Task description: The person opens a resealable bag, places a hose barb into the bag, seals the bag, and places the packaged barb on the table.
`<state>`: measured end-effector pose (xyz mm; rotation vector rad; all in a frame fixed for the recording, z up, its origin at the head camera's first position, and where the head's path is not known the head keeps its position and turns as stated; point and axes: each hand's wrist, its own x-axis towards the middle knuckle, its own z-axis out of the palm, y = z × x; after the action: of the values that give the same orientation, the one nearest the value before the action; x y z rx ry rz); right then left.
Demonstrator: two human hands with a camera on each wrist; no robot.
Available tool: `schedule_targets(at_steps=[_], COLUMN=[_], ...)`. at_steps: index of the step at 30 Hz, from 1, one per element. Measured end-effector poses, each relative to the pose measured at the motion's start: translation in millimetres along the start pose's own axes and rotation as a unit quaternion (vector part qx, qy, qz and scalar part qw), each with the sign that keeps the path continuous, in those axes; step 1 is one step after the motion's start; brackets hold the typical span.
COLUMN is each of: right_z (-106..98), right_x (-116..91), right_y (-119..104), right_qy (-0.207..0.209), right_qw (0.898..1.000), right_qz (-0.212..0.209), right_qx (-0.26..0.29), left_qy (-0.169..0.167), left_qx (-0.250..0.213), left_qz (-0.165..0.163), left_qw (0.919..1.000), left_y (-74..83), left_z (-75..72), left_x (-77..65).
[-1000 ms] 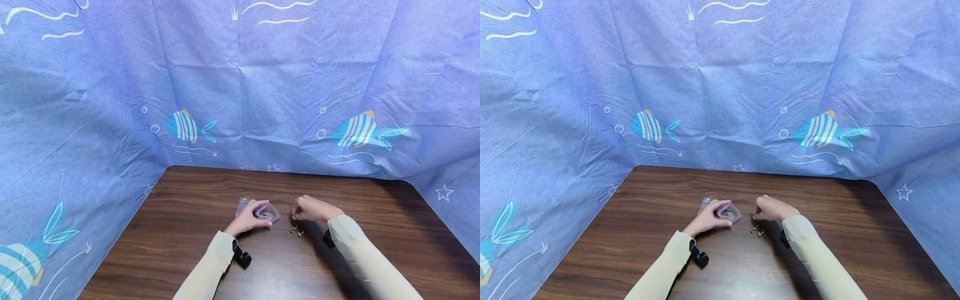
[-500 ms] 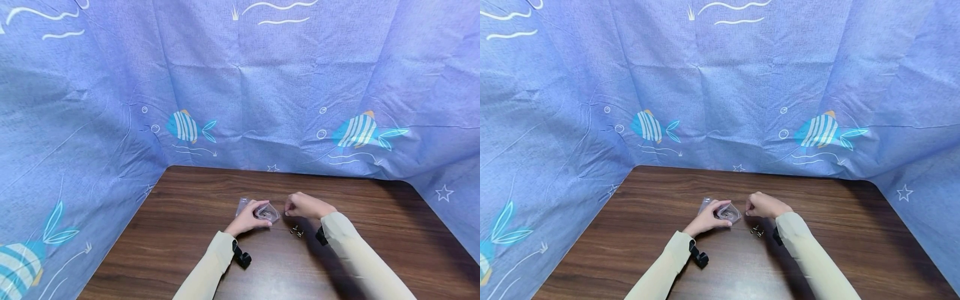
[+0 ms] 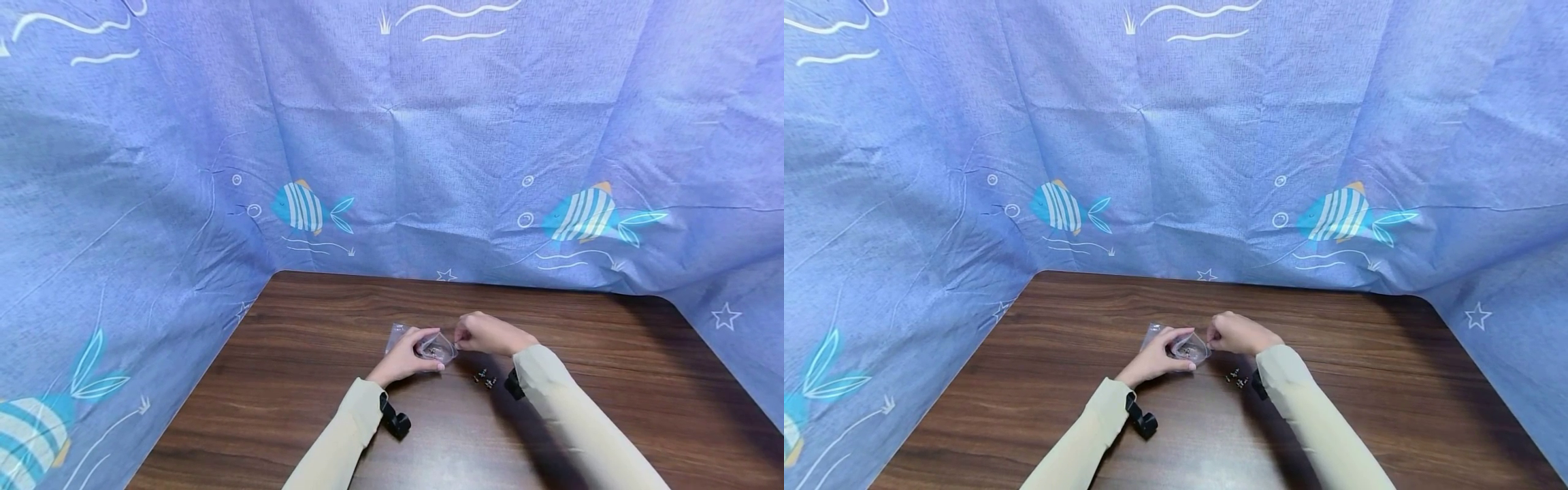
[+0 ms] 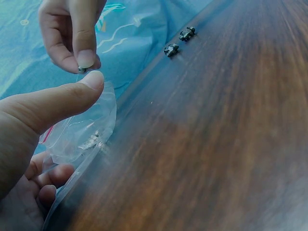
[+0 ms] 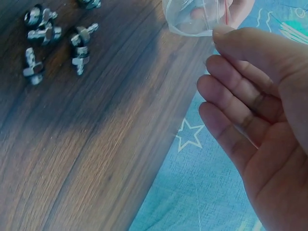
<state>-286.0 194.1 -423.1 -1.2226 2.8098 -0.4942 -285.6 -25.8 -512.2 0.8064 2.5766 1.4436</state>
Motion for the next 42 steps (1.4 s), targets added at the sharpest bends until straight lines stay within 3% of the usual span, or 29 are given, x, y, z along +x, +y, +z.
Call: schedule_targets(at_steps=[22, 42], right_z=[4.7, 5.8], right_x=[11.6, 13.9], right_y=[-7.4, -7.5], right_qy=[0.007, 0.016], right_qw=[1.0, 0.999], right_qz=[0.0, -0.028], right_qx=[-0.007, -0.011], left_qy=[-0.001, -0.004], left_qx=[0.009, -0.001], left_qz=[-0.003, -0.01], left_qw=[1.0, 0.9999], left_y=[2.5, 3.7], left_z=[-1.4, -1.7], left_x=[-0.9, -0.3])
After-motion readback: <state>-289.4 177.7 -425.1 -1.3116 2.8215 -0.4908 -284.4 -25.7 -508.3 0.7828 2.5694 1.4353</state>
